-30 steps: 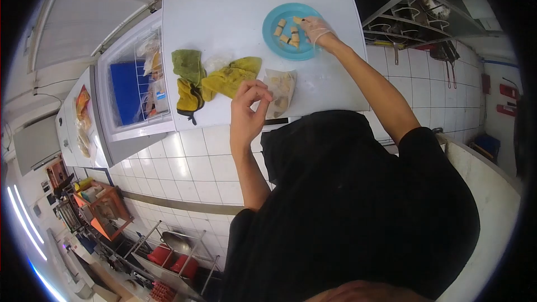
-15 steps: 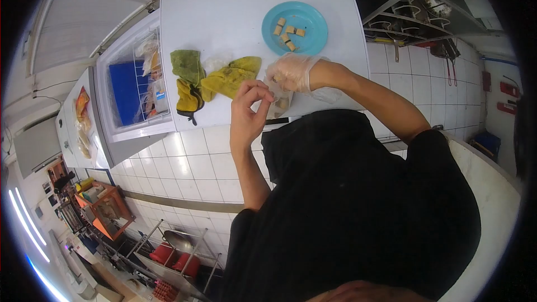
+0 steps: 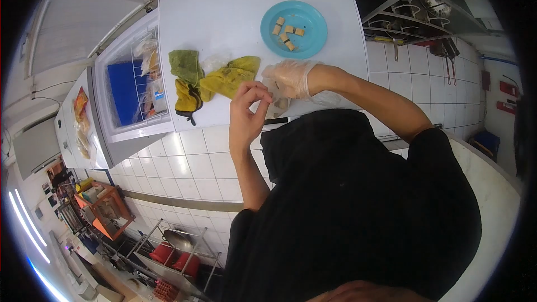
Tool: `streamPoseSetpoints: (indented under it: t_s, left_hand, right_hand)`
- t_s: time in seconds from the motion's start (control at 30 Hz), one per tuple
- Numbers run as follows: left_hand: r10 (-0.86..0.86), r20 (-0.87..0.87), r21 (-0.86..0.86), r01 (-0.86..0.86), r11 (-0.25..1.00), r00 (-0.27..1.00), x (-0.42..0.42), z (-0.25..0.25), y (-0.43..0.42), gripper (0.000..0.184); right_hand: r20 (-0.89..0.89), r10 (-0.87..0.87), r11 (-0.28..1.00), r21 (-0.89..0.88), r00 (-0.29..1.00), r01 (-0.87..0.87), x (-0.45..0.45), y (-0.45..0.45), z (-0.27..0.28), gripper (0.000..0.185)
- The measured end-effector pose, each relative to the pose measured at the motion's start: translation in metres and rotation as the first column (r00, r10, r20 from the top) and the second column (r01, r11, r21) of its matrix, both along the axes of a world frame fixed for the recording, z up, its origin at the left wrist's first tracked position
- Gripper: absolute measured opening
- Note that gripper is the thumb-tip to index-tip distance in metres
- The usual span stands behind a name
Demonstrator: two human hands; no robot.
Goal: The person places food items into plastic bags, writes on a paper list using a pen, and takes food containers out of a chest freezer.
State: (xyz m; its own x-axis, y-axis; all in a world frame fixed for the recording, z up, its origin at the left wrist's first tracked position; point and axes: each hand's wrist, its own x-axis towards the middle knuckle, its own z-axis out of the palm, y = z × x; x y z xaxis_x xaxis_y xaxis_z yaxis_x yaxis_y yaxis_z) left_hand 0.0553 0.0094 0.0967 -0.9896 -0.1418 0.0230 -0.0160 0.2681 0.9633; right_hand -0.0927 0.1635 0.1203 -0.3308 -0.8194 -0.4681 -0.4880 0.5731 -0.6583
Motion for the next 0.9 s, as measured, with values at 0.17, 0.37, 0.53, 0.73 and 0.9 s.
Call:
streamPoseSetpoints:
  t_s: [0.17, 0.37, 0.53, 0.73, 0.9]
  left_hand:
    - [0.011, 0.003, 0.023, -0.011, 1.0, 1.0, -0.001, -0.001, 0.001, 0.01]
    - [0.007, 0.014, 0.022, -0.008, 1.0, 1.0, 0.004, -0.004, -0.003, 0.01]
    - [-0.021, 0.034, 0.012, 0.02, 1.0, 0.999, 0.006, -0.006, -0.005, 0.011]
    - [0.005, 0.026, 0.041, -0.006, 0.999, 1.0, 0.006, -0.005, -0.004, 0.011]
    - [0.036, 0.014, 0.058, -0.036, 0.998, 0.999, 0.001, -0.003, -0.003, 0.011]
  right_hand:
    - [0.022, -0.002, 1.0, 0.007, 1.0, 0.002, -0.003, 0.004, 0.009, 0.03]
    - [-0.326, -0.29, 0.952, -0.197, 0.9, 0.236, -0.059, 0.007, -0.072, 0.039]
    - [-0.465, -0.267, 0.92, 0.138, 0.844, 0.367, -0.085, -0.002, -0.11, 0.05]
    - [-0.331, -0.226, 0.945, 0.154, 0.916, 0.289, -0.113, -0.004, -0.144, 0.045]
    - [-0.353, -0.216, 0.938, 0.185, 0.91, 0.294, -0.108, 0.0, -0.151, 0.037]
